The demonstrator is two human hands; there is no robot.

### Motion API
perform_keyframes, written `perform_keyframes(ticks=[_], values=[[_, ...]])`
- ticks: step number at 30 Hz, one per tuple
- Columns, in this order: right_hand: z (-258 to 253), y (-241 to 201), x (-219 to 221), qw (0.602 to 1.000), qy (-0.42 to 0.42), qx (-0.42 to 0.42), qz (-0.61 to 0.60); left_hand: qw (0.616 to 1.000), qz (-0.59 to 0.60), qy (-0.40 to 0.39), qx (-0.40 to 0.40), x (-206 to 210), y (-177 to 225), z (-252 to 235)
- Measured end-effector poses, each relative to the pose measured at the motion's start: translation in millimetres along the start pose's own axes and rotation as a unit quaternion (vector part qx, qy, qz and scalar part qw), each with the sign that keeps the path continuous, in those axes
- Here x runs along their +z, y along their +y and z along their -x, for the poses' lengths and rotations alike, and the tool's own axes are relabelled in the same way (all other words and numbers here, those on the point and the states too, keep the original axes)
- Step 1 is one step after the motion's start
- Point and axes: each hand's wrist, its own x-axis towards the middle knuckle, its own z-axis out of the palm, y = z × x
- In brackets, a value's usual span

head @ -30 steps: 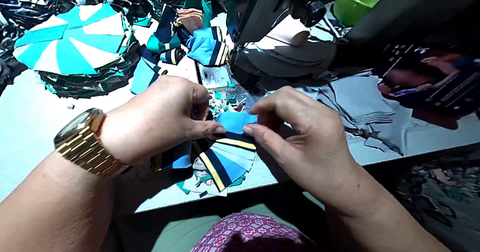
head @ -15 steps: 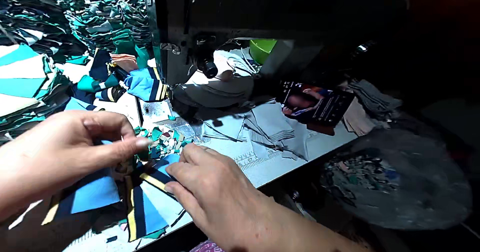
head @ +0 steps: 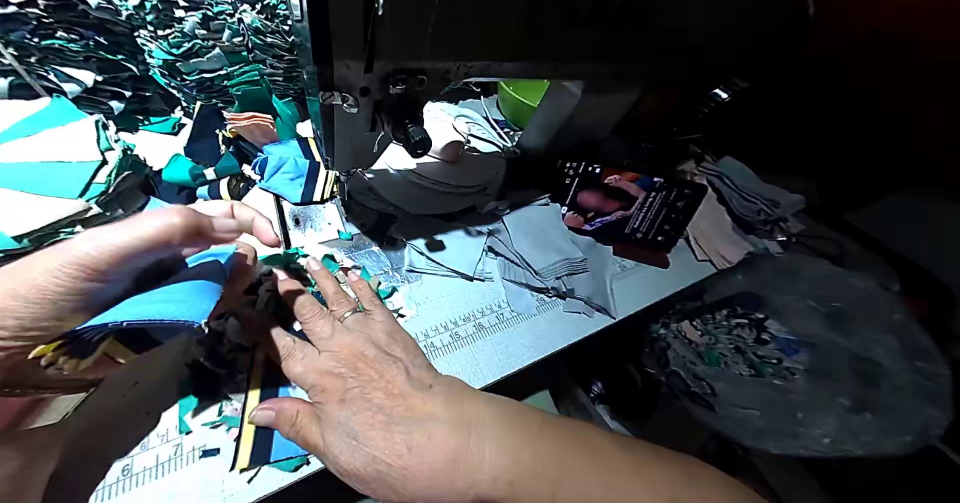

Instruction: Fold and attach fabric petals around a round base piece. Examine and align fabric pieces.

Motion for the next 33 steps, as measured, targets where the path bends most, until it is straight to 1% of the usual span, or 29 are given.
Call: perform_keyframes(ticks=[1, 2, 3, 4, 6, 8, 10, 11, 13, 14, 17, 21, 24, 26, 28, 29, 31, 33], values=[[0.4, -2.4, 0.0, 1.0, -0.002, 0.01, -0.009, 0.998, -0.043, 0.035, 0.0, 6.8, 1.8, 2.0], [1.2, -3.6, -1.8, 0.999, -0.001, 0.014, -0.029, 0.99, -0.095, 0.107, -0.013, 23.9, 8.2, 4.5], [2.9, -3.0, -3.5, 0.998, 0.024, 0.009, -0.054, 0.978, -0.133, 0.161, -0.019, 36.9, 13.3, 5.9], [4.6, 0.0, -4.5, 0.995, 0.073, -0.001, -0.073, 0.971, -0.149, 0.188, -0.017, 42.8, 15.7, 6.5], [9.8, 13.7, -12.1, 0.984, 0.161, -0.003, -0.078, 0.963, -0.161, 0.216, -0.005, 46.0, 16.6, 7.0], [19.6, 39.5, -24.5, 0.978, 0.197, 0.023, -0.059, 0.965, -0.139, 0.222, 0.01, 44.9, 16.0, 7.7], [31.5, 70.2, -35.9, 0.976, 0.211, 0.057, -0.012, 0.973, -0.116, 0.198, 0.019, 40.6, 16.1, 7.9], [37.3, 83.8, -41.0, 0.976, 0.208, 0.069, 0.008, 0.976, -0.102, 0.191, 0.021, 41.3, 16.8, 8.0], [47.9, 100.0, -48.3, 0.98, 0.172, 0.09, 0.037, 0.975, -0.092, 0.201, 0.02, 45.9, 18.0, 7.6], [52.5, 101.7, -49.2, 0.982, 0.155, 0.092, 0.05, 0.974, -0.086, 0.208, 0.019, 47.7, 18.1, 7.0], [63.4, 91.8, -46.8, 0.984, 0.138, 0.085, 0.079, 0.973, -0.085, 0.212, 0.014, 50.2, 17.9, 6.2], [76.5, 82.7, -49.2, 0.987, 0.121, 0.085, 0.067, 0.971, -0.104, 0.215, 0.01, 47.2, 16.3, 6.1], [83.7, 92.5, -57.6, 0.988, 0.133, 0.079, -0.018, 0.971, -0.108, 0.212, 0.011, 47.0, 14.9, 5.0], [88.5, 100.4, -66.5, 0.981, 0.167, 0.08, -0.063, 0.973, -0.097, 0.207, 0.013, 45.8, 13.4, 4.4], [92.7, 103.7, -72.1, 0.973, 0.204, 0.082, -0.065, 0.974, -0.097, 0.206, 0.01, 45.0, 13.0, 4.3], [94.1, 104.2, -72.1, 0.973, 0.21, 0.076, -0.064, 0.973, -0.1, 0.208, 0.006, 45.2, 13.4, 4.2], [94.2, 103.5, -65.5, 0.978, 0.191, 0.054, -0.058, 0.971, -0.1, 0.215, -0.008, 46.5, 15.4, 3.9], [90.7, 100.2, -53.6, 0.983, 0.175, 0.044, -0.022, 0.97, -0.107, 0.216, -0.01, 46.2, 15.0, 3.1]])
